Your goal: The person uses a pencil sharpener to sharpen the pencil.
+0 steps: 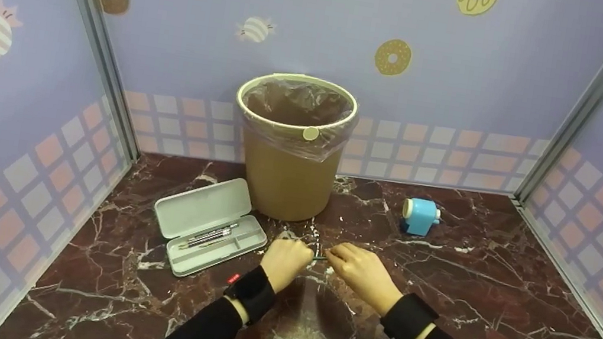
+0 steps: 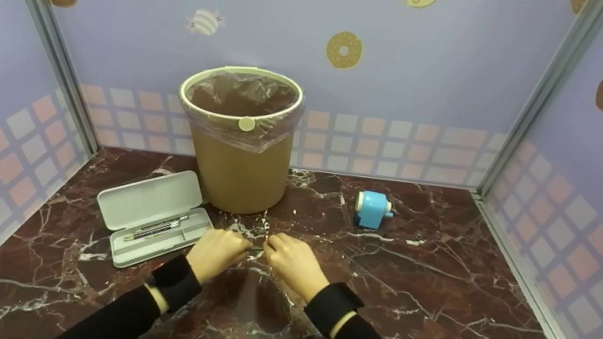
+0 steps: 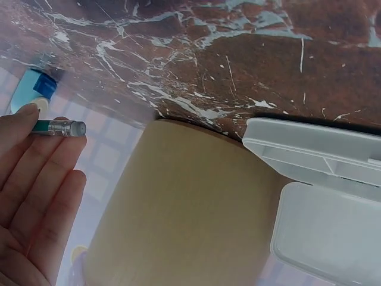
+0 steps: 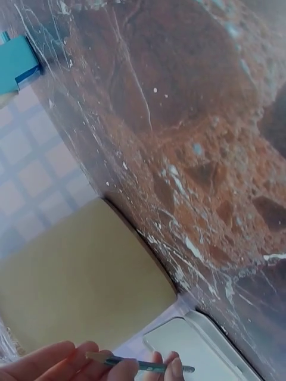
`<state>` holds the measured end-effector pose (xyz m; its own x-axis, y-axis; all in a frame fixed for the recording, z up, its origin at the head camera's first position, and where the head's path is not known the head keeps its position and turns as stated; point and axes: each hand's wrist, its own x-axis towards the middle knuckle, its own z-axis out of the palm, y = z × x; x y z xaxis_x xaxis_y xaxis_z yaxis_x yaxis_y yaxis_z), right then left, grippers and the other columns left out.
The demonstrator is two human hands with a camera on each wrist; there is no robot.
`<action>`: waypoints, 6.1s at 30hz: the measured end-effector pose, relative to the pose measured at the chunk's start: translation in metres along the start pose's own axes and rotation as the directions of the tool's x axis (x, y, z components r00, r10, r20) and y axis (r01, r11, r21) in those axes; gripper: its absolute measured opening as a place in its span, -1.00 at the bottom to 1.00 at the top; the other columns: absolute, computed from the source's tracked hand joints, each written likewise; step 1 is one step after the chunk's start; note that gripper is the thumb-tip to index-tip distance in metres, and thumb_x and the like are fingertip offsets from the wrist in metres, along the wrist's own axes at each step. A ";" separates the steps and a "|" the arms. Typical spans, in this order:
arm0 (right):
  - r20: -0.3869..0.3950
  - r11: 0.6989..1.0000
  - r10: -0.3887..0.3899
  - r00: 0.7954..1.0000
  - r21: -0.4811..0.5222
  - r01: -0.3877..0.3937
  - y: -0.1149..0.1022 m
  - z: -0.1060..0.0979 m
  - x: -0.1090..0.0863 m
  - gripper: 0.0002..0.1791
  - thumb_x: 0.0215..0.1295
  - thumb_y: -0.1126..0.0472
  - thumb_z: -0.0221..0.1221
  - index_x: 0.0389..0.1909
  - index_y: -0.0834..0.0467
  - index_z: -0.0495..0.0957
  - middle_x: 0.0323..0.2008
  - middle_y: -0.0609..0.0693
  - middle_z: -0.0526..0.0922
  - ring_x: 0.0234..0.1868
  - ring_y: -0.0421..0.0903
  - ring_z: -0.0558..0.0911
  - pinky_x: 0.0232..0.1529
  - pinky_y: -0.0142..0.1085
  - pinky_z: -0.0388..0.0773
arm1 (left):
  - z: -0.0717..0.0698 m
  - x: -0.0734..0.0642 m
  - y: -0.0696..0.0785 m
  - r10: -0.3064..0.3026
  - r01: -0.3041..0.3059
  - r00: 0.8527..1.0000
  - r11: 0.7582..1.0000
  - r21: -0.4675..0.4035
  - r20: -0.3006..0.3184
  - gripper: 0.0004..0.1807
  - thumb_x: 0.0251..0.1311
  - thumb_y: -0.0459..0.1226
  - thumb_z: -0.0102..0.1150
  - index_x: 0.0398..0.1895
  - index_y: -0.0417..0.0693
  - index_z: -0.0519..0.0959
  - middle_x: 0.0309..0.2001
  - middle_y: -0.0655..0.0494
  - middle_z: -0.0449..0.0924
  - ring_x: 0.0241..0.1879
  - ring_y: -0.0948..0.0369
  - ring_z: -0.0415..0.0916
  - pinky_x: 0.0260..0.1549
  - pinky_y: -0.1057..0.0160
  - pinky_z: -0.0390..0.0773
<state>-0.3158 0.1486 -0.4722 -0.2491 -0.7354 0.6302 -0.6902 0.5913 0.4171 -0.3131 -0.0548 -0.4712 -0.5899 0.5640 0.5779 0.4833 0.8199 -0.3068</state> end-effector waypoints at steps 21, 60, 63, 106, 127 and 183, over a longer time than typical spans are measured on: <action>0.173 0.806 0.406 0.897 0.396 -0.441 -0.001 0.005 -0.010 -0.83 0.15 0.35 0.42 -0.22 0.17 0.78 -0.30 -0.01 0.76 -0.31 -0.11 0.75 -0.24 -0.25 0.70 | -0.010 -0.002 -0.016 -0.148 0.167 0.986 0.866 -0.470 0.079 -0.85 0.08 -0.21 0.50 -0.27 0.00 0.82 -0.31 0.12 0.84 -0.37 0.16 0.76 -0.41 0.15 0.66; 0.389 0.727 0.631 0.671 0.007 -0.687 0.175 0.008 -0.084 -0.31 0.06 0.42 0.46 0.26 0.45 0.48 0.30 0.44 0.51 0.38 0.36 0.47 0.27 0.16 0.51 | 0.002 -0.025 -0.033 -0.191 0.211 0.977 0.785 -0.582 0.096 -0.87 0.11 -0.24 0.48 -0.27 -0.03 0.82 -0.31 0.10 0.84 -0.40 0.22 0.75 -0.37 0.24 0.67; 0.412 0.723 0.629 0.659 0.002 -0.691 0.178 0.010 -0.088 -0.24 0.04 0.44 0.46 0.30 0.49 0.41 0.31 0.48 0.48 0.41 0.39 0.42 0.34 0.18 0.45 | 0.001 -0.026 -0.033 -0.196 0.213 0.976 0.788 -0.578 0.093 -0.87 0.11 -0.24 0.48 -0.27 -0.01 0.82 -0.31 0.11 0.84 -0.39 0.22 0.76 -0.33 0.23 0.68; 0.389 0.768 0.541 0.746 0.134 -0.627 0.145 -0.003 -0.083 -0.34 -0.08 0.11 0.59 0.00 0.38 0.59 -0.06 0.29 0.67 -0.16 0.24 0.72 -0.08 0.11 0.68 | -0.001 -0.036 -0.038 -0.219 0.229 0.972 0.789 -0.570 0.089 -0.85 0.10 -0.22 0.49 -0.28 -0.05 0.82 -0.31 0.10 0.84 -0.41 0.23 0.75 -0.39 0.26 0.65; 0.306 0.911 0.229 0.924 0.267 -0.315 0.049 -0.030 -0.044 -0.29 -0.18 -0.07 0.62 0.01 0.18 0.66 -0.08 0.05 0.73 -0.23 -0.04 0.78 -0.18 -0.18 0.74 | -0.007 -0.042 -0.038 -0.221 0.292 0.956 0.680 -0.672 0.192 -0.85 0.15 -0.25 0.45 -0.22 -0.05 0.82 -0.28 0.07 0.84 -0.51 0.33 0.58 -0.44 0.42 0.50; 0.572 0.447 0.263 0.777 0.642 -0.623 0.043 -0.008 -0.042 -0.36 0.07 0.05 0.53 0.15 0.26 0.64 0.05 0.21 0.76 -0.01 0.06 0.80 -0.04 -0.29 0.73 | 0.001 -0.041 -0.044 -0.109 0.313 0.943 0.612 -0.726 0.314 -0.90 0.14 -0.28 0.46 -0.30 -0.07 0.83 -0.34 0.08 0.84 -0.50 0.37 0.61 -0.42 0.43 0.54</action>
<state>-0.3290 0.2077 -0.4753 -0.7634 -0.6055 0.2250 -0.5892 0.5098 -0.6269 -0.3108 -0.1139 -0.4824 -0.8122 0.4732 0.3411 0.5812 0.6069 0.5421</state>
